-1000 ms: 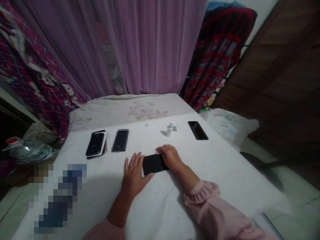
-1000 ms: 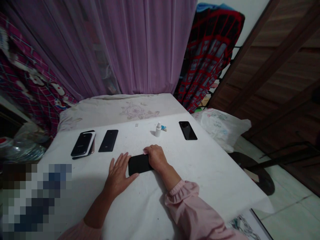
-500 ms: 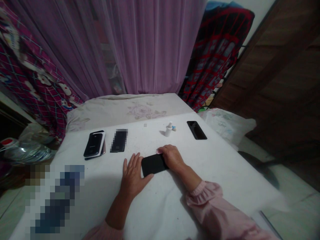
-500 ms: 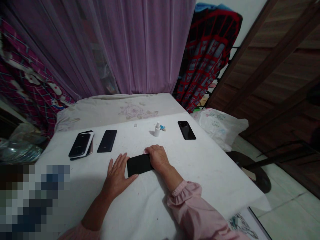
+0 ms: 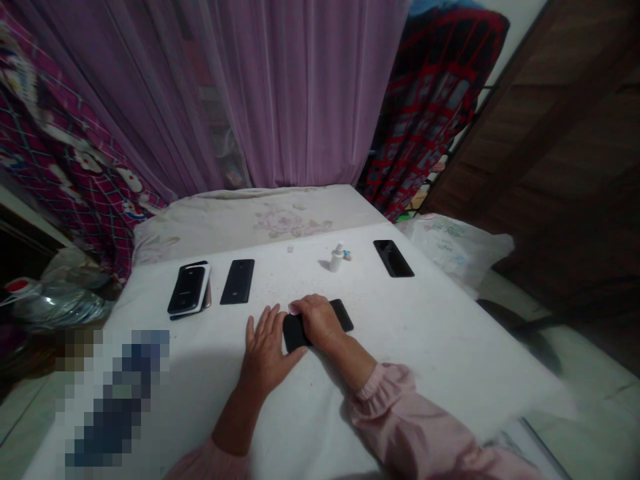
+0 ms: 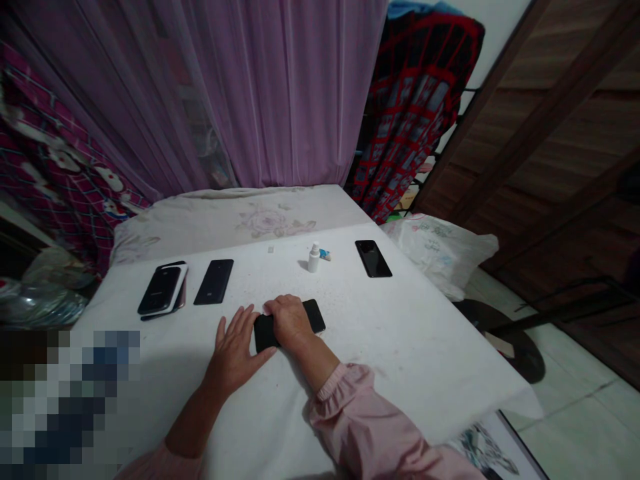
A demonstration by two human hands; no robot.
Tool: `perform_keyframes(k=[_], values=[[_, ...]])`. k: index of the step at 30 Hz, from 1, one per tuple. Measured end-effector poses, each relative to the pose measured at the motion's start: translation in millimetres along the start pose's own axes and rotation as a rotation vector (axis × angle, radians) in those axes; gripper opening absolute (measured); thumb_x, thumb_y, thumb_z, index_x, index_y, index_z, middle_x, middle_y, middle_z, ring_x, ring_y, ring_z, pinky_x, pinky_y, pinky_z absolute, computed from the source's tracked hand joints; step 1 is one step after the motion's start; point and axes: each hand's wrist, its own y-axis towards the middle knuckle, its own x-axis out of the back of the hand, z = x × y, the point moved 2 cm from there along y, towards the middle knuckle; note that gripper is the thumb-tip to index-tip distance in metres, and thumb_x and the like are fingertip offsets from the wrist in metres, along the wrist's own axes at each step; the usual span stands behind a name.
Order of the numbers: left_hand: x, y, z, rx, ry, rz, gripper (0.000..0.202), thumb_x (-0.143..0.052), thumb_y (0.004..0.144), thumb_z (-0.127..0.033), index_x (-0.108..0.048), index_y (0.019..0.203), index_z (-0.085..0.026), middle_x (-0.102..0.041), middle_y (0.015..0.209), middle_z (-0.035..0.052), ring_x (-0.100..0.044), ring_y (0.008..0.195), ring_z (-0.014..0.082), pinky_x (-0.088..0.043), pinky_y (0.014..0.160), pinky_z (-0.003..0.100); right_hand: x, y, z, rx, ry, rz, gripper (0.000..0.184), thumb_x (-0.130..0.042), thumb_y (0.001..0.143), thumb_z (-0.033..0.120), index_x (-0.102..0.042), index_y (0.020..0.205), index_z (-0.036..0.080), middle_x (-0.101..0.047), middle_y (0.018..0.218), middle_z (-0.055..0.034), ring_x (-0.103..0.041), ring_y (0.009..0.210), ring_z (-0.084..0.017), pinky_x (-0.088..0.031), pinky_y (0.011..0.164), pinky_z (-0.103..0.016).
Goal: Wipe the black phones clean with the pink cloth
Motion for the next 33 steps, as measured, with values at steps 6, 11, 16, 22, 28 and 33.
perform_keyframes(k=[6, 11, 16, 22, 28, 33], values=[[-0.8, 0, 2, 0.015, -0.018, 0.008, 0.067, -0.061, 0.081, -0.051, -0.047, 0.136, -0.016, -0.046, 0.148, 0.0171, -0.037, 0.141, 0.0341, -0.019, 0.117, 0.059, 17, -13, -40, -0.064, 0.000, -0.040, 0.031, -0.053, 0.084, 0.005, -0.073, 0.100, 0.022, -0.073, 0.095, -0.0058, -0.063, 0.092, -0.020, -0.043, 0.087, -0.031], [-1.5, 1, 2, 0.037, -0.025, 0.010, 0.066, -0.062, 0.080, -0.052, -0.048, 0.134, -0.016, -0.047, 0.148, 0.0175, -0.038, 0.141, 0.0326, -0.019, 0.118, 0.057, 38, -39, -93, -0.323, 0.167, -0.285, 0.032, -0.051, 0.078, 0.010, -0.073, 0.098, 0.021, -0.074, 0.097, -0.0059, -0.065, 0.092, -0.021, -0.048, 0.087, -0.034], [-3.2, 2, 0, 0.148, 0.041, -0.134, 0.068, -0.065, 0.074, -0.063, -0.053, 0.119, -0.014, -0.047, 0.145, 0.0237, -0.041, 0.137, 0.0376, -0.026, 0.115, 0.059, 33, -64, -100, -0.674, 0.676, -0.454, 0.035, -0.049, 0.080, 0.026, -0.072, 0.104, 0.015, -0.073, 0.083, -0.0079, -0.065, 0.068, -0.020, -0.052, 0.061, -0.031], [-6.7, -14, -4, 0.137, 0.077, -0.176, 0.070, -0.060, 0.076, -0.070, -0.055, 0.117, -0.013, -0.053, 0.139, 0.0252, -0.043, 0.135, 0.0410, -0.028, 0.111, 0.063, 8, -61, -68, -0.712, 0.936, -0.216, 0.039, -0.051, 0.077, 0.028, -0.070, 0.107, 0.014, -0.067, 0.067, -0.0042, -0.054, 0.045, -0.015, -0.041, 0.037, -0.024], [-9.8, -46, -56, -0.086, -0.033, -0.047, 0.059, -0.060, 0.086, -0.052, -0.050, 0.131, -0.015, -0.053, 0.142, 0.0175, -0.044, 0.136, 0.0352, -0.032, 0.113, 0.059, 12, -15, -64, -0.494, 0.817, -0.133, 0.027, -0.053, 0.072, 0.017, -0.074, 0.088, 0.020, -0.073, 0.078, -0.0024, -0.066, 0.068, -0.017, -0.054, 0.061, -0.027], [-0.3, -36, -91, -0.219, -0.224, 0.147, 0.054, -0.058, 0.090, -0.042, -0.047, 0.138, -0.019, -0.059, 0.137, 0.0110, -0.051, 0.131, 0.0275, -0.035, 0.115, 0.050, 30, 15, -70, -0.410, 0.810, 0.021, 0.015, -0.059, 0.075, 0.017, -0.074, 0.079, 0.016, -0.073, 0.070, -0.0031, -0.058, 0.049, -0.011, -0.047, 0.048, -0.021]])
